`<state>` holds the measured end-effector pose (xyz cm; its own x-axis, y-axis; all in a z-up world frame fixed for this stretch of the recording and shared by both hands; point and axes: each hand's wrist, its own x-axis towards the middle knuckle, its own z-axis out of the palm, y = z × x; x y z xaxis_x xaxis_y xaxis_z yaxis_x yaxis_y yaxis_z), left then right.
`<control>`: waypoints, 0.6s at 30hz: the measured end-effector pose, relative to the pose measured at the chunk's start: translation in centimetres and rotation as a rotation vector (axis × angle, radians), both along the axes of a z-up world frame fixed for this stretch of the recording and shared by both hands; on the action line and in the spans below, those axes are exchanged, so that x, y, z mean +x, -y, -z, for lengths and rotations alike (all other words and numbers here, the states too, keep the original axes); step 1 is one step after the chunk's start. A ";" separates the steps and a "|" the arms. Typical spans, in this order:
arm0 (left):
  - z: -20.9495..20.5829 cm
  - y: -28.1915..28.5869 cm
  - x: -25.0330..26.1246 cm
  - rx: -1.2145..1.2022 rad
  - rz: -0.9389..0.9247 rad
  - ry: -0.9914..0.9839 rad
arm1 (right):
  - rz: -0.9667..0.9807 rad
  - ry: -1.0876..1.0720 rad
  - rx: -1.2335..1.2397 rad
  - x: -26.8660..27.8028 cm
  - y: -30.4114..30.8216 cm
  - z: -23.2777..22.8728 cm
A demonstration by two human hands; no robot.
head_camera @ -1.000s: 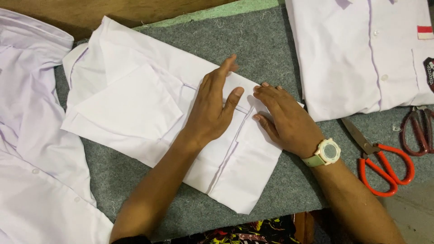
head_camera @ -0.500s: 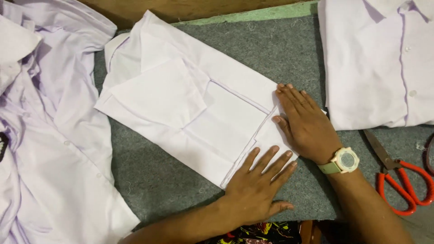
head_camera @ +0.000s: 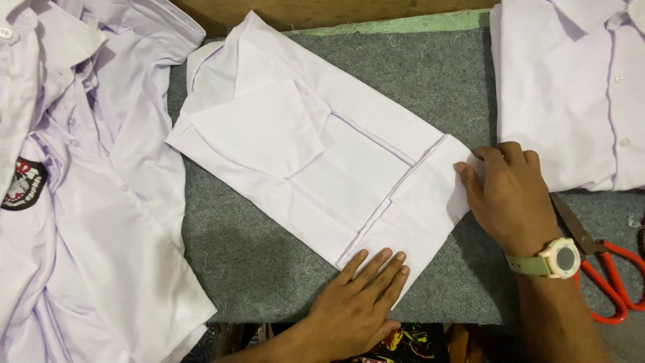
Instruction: Folding a white long-sleeved shirt into a neat rectangular shape on a padded work surface.
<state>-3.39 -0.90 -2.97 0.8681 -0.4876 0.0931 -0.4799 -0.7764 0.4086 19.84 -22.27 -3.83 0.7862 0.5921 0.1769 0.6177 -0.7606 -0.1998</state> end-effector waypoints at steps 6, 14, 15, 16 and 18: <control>0.4 0.2 0.1 -0.003 -0.035 0.064 | 0.029 -0.098 0.026 0.8 -0.5 -1.5; 1.2 0.2 0.0 0.001 -0.027 0.138 | 0.352 -0.514 0.174 0.4 -0.4 -3.0; 1.5 0.4 -0.1 0.000 -0.020 0.137 | 0.359 -0.514 0.175 0.4 -0.2 -2.6; 1.8 0.5 -0.3 0.060 -0.016 0.111 | 0.330 -0.474 0.207 0.5 -0.1 -2.2; 1.7 0.7 -0.5 0.123 -0.008 0.089 | 0.304 -0.430 0.242 0.5 0.0 -1.7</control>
